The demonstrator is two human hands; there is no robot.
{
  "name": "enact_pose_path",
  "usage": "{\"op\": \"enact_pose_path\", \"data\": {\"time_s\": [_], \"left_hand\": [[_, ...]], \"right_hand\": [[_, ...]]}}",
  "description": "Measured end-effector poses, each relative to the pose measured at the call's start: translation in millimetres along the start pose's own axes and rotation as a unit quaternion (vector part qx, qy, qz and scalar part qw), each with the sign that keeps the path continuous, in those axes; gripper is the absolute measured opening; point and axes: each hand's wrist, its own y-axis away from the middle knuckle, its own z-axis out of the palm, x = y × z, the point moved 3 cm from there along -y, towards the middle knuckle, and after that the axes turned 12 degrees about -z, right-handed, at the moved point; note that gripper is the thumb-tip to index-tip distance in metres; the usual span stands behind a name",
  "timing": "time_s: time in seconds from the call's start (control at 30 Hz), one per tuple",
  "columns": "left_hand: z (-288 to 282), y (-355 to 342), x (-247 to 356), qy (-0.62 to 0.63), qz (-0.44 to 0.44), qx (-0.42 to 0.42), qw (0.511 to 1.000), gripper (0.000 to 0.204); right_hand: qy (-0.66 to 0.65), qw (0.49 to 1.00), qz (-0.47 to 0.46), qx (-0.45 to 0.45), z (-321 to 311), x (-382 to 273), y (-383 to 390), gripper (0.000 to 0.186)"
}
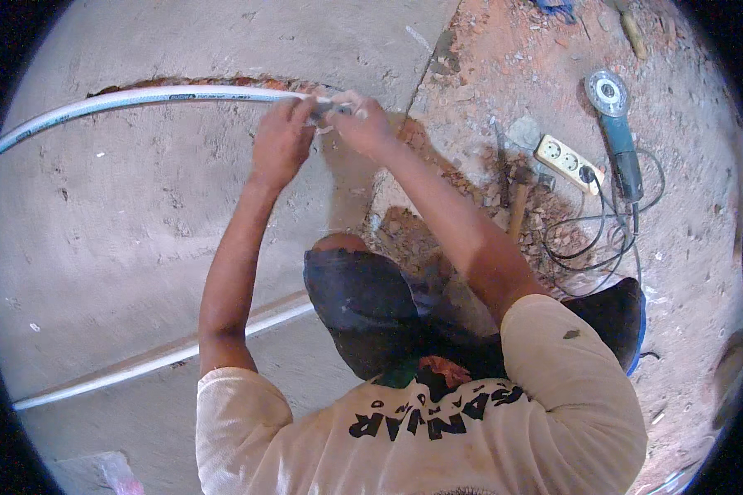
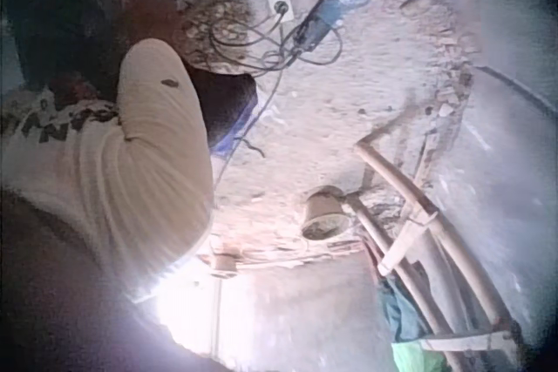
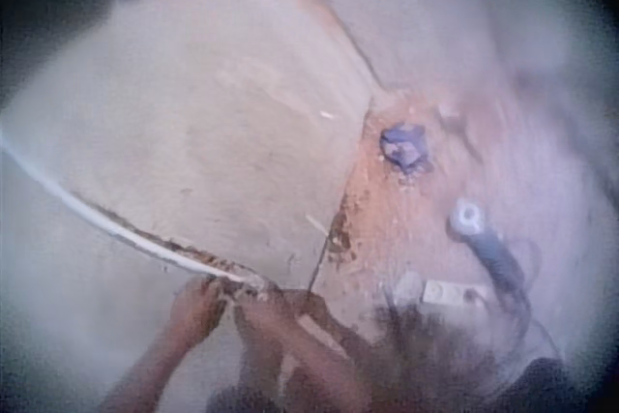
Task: The person connects segments of white plastic pipe along a wall, applying adhesive to the joints and using a hammer to tap pieces into place.
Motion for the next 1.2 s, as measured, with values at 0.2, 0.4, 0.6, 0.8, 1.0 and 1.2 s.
{"op": "enact_pose_path", "data": {"time_s": [0.2, 0.4, 0.6, 0.8, 1.0, 1.2], "left_hand": [[-13, -24, -28, -0.180, 0.012, 0.046, 0.983, 0.044], [-5, -31, -38, -0.186, 0.039, 0.030, 0.981, 0.037], [-2, -38, -41, -0.202, 0.056, 0.051, 0.976, 0.028], [5, -34, -48, -0.191, 0.067, 0.040, 0.979, 0.027], [9, -34, -43, -0.200, 0.058, 0.014, 0.978, 0.029], [15, -29, -49, -0.202, 0.059, 0.011, 0.978, 0.032]], "right_hand": [[-0.274, 0.951, 0.142, 0.029, -8, 26, -46, 0.041], [-0.257, 0.963, 0.067, 0.039, 18, 45, -63, 0.035], [-0.148, 0.984, -0.046, 0.089, 18, 64, -74, 0.027], [-0.047, 0.994, -0.081, 0.055, 15, 47, -61, 0.033], [0.089, 0.977, -0.180, 0.068, 15, 55, -63, 0.037], [0.061, 0.987, -0.146, 0.035, 23, 56, -63, 0.036]]}}
